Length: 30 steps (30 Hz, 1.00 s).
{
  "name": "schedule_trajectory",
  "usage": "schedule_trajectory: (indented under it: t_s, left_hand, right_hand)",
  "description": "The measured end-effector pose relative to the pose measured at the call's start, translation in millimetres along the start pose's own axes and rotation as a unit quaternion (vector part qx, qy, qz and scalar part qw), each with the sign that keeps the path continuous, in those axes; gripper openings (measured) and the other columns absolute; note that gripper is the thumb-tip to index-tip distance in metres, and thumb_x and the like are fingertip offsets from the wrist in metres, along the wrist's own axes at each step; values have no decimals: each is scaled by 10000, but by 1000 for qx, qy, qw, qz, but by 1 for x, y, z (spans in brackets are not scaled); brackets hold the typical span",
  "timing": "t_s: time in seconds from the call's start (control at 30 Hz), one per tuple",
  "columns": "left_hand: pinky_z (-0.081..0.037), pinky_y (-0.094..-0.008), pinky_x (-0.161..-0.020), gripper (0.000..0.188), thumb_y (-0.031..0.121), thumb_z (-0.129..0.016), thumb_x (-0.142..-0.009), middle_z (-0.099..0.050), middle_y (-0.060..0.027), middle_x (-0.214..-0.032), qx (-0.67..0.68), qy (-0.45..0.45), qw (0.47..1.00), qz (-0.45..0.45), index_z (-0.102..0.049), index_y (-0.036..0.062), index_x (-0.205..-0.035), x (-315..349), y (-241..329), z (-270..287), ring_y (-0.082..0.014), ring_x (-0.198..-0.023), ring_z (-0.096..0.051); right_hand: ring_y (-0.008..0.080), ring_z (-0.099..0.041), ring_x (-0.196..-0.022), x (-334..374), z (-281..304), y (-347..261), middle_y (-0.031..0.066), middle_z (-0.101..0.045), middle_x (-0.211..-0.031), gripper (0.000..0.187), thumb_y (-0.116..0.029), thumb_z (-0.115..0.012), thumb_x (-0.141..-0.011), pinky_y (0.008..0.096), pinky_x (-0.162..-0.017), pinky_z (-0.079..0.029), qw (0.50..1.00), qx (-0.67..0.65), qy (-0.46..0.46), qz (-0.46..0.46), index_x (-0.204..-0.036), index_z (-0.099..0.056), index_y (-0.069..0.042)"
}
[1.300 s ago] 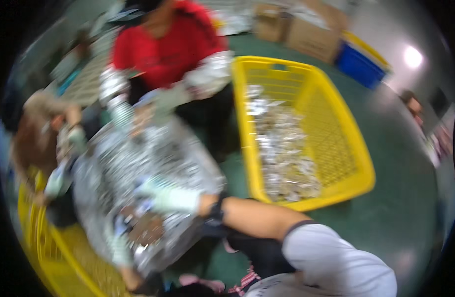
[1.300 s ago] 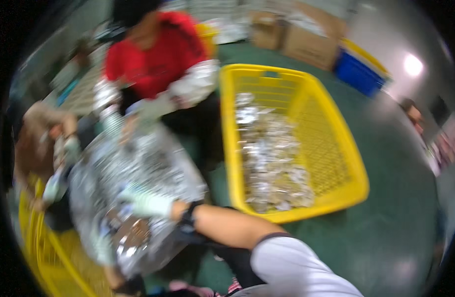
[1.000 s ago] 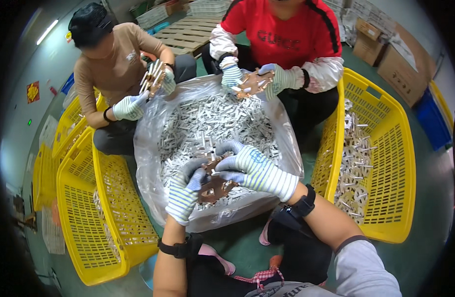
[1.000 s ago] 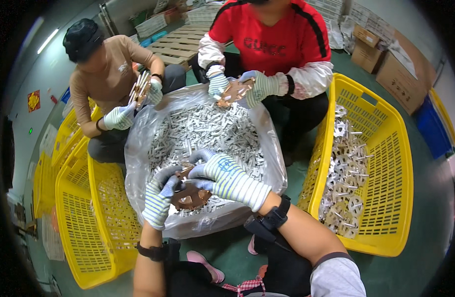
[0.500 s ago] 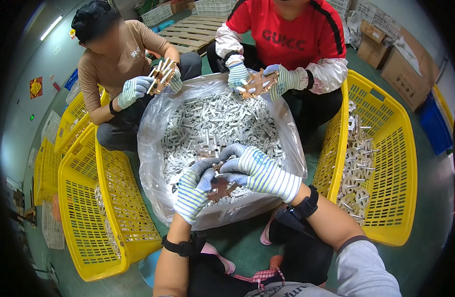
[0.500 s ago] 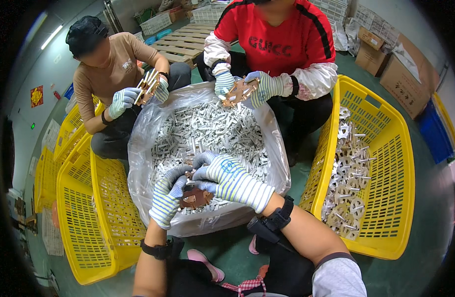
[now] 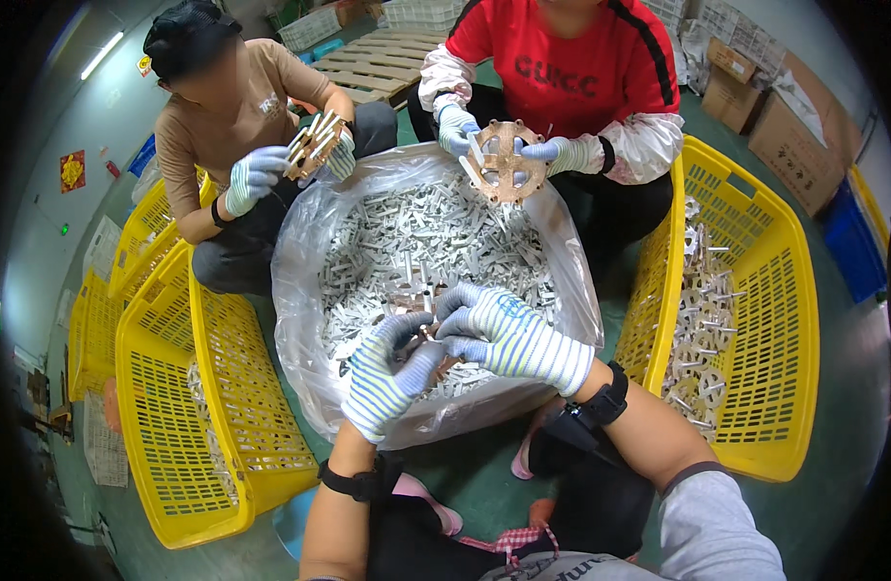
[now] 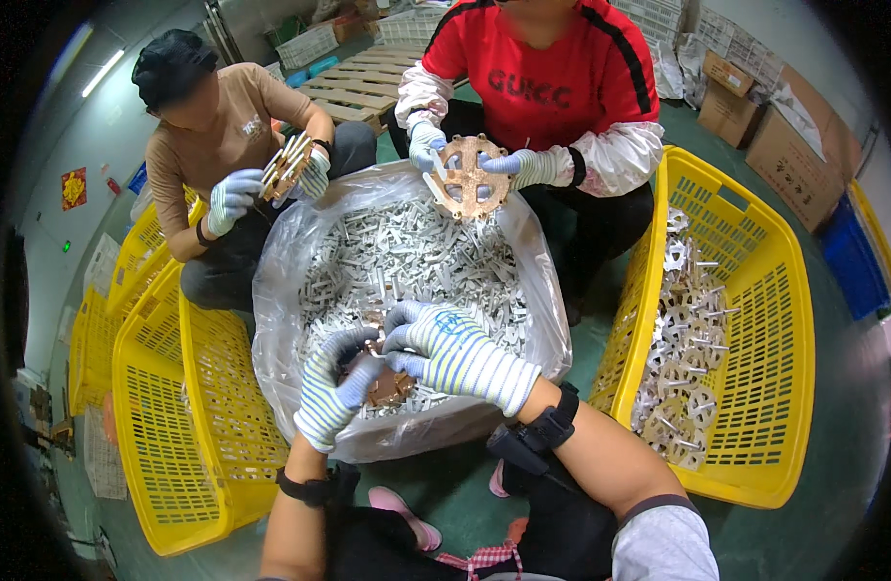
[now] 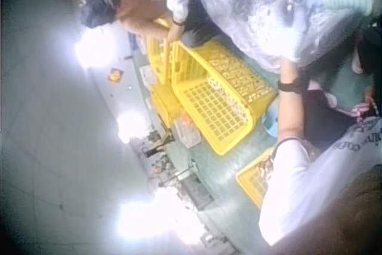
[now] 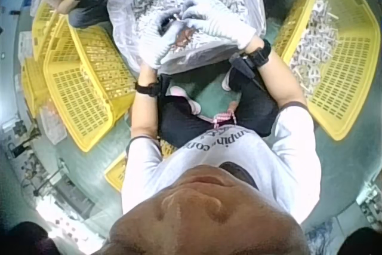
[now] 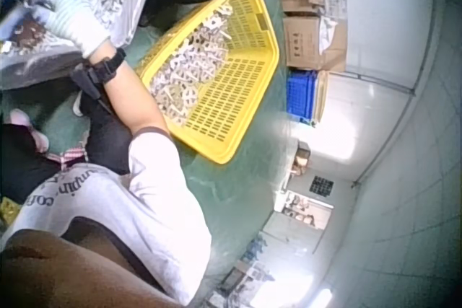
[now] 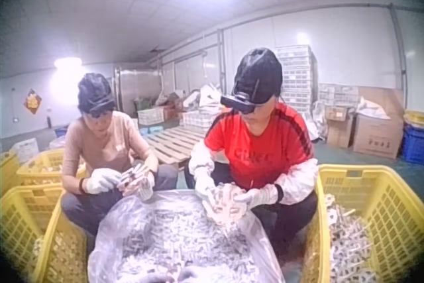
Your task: The person sits on the floor and assembles small white plastic clips onto a circular copper-colored metal base. They pick up the clips from a large plastic bag and insert them into the base, then place the assembled units into a yellow basket.
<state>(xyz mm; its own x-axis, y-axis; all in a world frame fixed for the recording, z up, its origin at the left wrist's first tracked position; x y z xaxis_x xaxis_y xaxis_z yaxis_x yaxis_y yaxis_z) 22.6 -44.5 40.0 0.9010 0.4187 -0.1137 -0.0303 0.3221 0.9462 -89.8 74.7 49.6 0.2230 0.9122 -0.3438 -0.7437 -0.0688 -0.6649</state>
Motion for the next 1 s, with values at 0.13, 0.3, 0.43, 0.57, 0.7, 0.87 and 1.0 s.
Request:
schedule_trajectory:
  t_s: [0.13, 0.3, 0.43, 0.57, 0.7, 0.87, 1.0]
  left_hand:
    - [-510, -264, -796, 299, 152, -766, -805, -676, -50, -956, 14, 40, 999, -8, -662, 10, -1046, 2, -4, -1, -112, -863, -619]
    - [-509, -255, -758, 264, 152, -753, -826, -669, -46, -907, 65, 59, 996, 26, -664, 14, -1031, -1, -14, 5, -101, -817, -611]
    - [-486, -233, -668, 272, 199, -726, -861, -646, -23, -850, 129, 75, 984, 92, -650, 6, -1037, -4, -21, 14, -77, -723, -571]
    - [-516, -238, -733, 310, 234, -684, -900, -658, -53, -928, 142, 9, 980, 140, -632, -12, -1081, -4, -22, 12, -93, -792, -597]
    - [-513, -268, -820, 379, 184, -622, -929, -643, -94, -1069, 224, 32, 968, 111, -565, -6, -1252, -6, -15, 18, -139, -917, -615]
    - [-471, -295, -929, 447, 136, -619, -902, -603, -103, -1176, 205, -7, 973, 109, -506, -1, -1313, -6, -25, 18, -160, -1048, -579]
    - [-463, -286, -944, 388, 92, -597, -900, -607, -79, -1161, 233, 45, 967, 88, -533, 19, -1276, -6, -21, 22, -156, -1060, -573]
  right_hand:
    - [329, -619, -933, 0, -2, -4, 123, -619, -1025, 220, -199, -673, -811, 407, -820, -493, 1000, 17, 15, 11, -967, -687, -45]
    - [343, -616, -941, 0, -4, -6, 142, -609, -1021, 267, -216, -679, -812, 417, -819, -495, 998, -4, 56, 22, -1021, -659, -50]
    - [352, -604, -973, -2, 13, -13, 174, -584, -1115, 406, -333, -696, -802, 438, -837, -490, 989, -9, 145, 12, -1089, -624, -55]
    - [342, -627, -909, -4, 6, -9, 166, -640, -996, 456, -389, -655, -833, 445, -769, -500, 994, 97, 56, 16, -1170, -598, -86]
    - [342, -632, -838, 0, 3, 1, 155, -651, -900, 392, -336, -627, -862, 453, -739, -497, 992, 111, 66, 1, -1160, -606, -83]
    - [242, -623, -998, 6, 2, 25, 139, -651, -1090, 443, -270, -622, -917, 359, -871, -484, 987, -98, 92, -84, -1277, -547, -25]
    - [155, -538, -1140, 5, 2, 28, 103, -580, -1260, 598, -343, -552, -977, 297, -967, -429, 932, -292, 145, -160, -1442, -372, -12]
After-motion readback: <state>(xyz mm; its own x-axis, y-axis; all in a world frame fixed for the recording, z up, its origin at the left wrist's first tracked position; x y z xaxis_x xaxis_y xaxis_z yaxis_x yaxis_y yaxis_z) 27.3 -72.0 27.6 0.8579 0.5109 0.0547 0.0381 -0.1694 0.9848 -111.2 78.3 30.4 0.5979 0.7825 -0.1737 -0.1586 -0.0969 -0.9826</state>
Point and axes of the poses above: each hand's wrist, its own x-axis away from the middle knuckle, its own z-axis out of the back of the hand, y = z × x, the point moved 5 cm from there along -x, towards the middle knuckle
